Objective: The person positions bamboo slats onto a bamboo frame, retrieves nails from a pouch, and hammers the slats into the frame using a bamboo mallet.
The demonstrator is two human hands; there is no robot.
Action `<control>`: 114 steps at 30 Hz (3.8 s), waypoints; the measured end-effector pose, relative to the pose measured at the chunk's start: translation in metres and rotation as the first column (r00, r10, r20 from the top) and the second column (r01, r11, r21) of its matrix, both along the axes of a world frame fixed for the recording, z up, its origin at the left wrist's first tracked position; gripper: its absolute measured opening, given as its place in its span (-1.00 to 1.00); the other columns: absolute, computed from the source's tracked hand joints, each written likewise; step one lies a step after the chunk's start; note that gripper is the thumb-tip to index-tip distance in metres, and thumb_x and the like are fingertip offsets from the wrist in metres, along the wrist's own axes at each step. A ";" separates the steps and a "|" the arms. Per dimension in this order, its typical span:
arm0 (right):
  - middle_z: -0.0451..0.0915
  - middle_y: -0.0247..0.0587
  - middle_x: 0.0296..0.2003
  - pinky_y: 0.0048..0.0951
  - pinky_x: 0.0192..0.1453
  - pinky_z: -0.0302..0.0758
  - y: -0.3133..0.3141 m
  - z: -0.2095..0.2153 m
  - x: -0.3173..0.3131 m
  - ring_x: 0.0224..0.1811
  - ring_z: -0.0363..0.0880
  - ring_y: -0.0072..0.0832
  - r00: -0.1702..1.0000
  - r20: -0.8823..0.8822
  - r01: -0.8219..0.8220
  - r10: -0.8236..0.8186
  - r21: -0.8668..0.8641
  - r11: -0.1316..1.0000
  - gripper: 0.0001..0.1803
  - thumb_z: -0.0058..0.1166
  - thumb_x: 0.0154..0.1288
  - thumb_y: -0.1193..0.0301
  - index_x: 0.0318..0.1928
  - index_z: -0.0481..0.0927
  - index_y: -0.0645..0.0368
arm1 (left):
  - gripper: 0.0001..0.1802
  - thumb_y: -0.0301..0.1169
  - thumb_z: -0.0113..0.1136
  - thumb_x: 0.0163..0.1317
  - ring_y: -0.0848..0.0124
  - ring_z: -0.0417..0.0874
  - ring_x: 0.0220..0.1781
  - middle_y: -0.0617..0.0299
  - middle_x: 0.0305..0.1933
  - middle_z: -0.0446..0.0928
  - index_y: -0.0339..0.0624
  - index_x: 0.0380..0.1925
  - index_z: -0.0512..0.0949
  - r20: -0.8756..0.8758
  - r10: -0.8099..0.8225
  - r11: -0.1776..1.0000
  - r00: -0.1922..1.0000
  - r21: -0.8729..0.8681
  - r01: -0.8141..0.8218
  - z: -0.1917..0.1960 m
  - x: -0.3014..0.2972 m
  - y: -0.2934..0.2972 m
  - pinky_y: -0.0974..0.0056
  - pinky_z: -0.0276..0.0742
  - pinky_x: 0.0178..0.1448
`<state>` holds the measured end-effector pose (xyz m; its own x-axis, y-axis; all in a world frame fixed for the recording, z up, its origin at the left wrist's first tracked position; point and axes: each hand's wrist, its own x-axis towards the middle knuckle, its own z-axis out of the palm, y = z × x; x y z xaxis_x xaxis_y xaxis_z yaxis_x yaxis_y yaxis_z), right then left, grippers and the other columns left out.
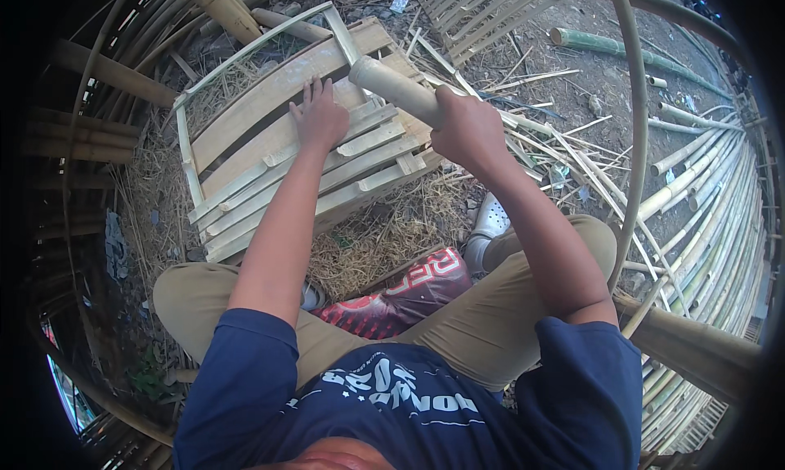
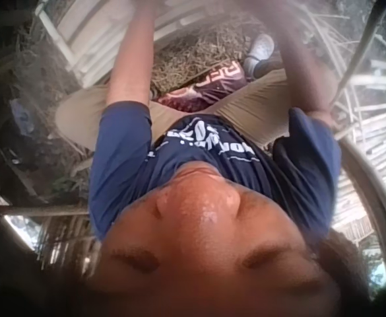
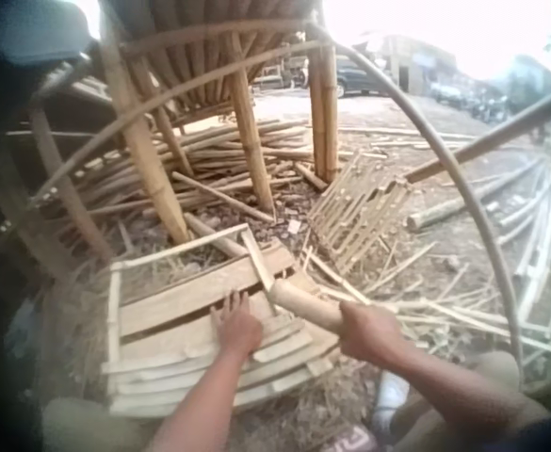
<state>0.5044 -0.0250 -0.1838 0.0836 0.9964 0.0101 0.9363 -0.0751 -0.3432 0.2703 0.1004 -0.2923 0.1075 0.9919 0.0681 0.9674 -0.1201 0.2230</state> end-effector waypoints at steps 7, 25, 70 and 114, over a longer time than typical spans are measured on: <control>0.71 0.02 -0.35 0.00 -0.13 0.62 -0.001 -0.012 0.000 -0.24 0.73 0.02 0.997 0.053 -0.051 0.054 -0.050 0.997 -0.71 0.21 -0.05 0.51 -0.21 0.59 0.18 | -0.22 -0.30 0.06 0.24 0.19 -0.08 0.75 0.13 0.71 0.02 -0.10 0.53 0.26 0.033 0.012 1.000 0.999 0.001 -0.012 0.000 0.001 -0.002 -0.26 -0.28 0.71; 0.68 0.10 -0.39 0.12 -0.18 0.58 -0.007 -0.011 -0.004 -0.29 0.70 0.12 1.000 0.003 -0.001 0.001 0.021 1.000 -0.63 0.24 0.08 0.40 -0.07 0.52 0.13 | -0.22 -0.29 0.06 0.24 0.24 -0.05 0.74 0.14 0.70 0.04 -0.11 0.52 0.26 0.016 -0.014 0.999 1.000 0.029 0.013 -0.005 0.000 0.001 -0.28 -0.22 0.70; 0.52 0.65 0.10 0.06 0.46 0.41 -0.102 0.070 -0.043 0.29 0.55 0.26 -0.713 -0.589 -0.677 -0.382 0.436 0.593 -0.53 0.32 0.15 0.36 -0.04 0.35 0.20 | -0.28 -0.27 0.07 0.28 0.23 -0.07 0.74 0.14 0.70 0.04 -0.10 0.48 0.30 0.025 0.018 1.000 1.000 -0.022 -0.018 0.004 0.004 0.003 -0.30 -0.20 0.69; 0.73 0.14 -0.23 -0.03 0.06 0.61 0.004 -0.024 0.034 -0.09 0.74 0.02 0.981 -0.189 0.013 -0.053 -0.207 0.978 -0.40 0.33 0.05 0.19 0.09 0.61 0.24 | -0.29 -0.41 0.03 0.28 0.15 -0.01 0.73 0.06 0.68 0.08 -0.11 0.49 0.31 0.093 -0.046 0.997 0.995 -0.065 0.052 0.000 -0.008 0.011 -0.24 -0.25 0.71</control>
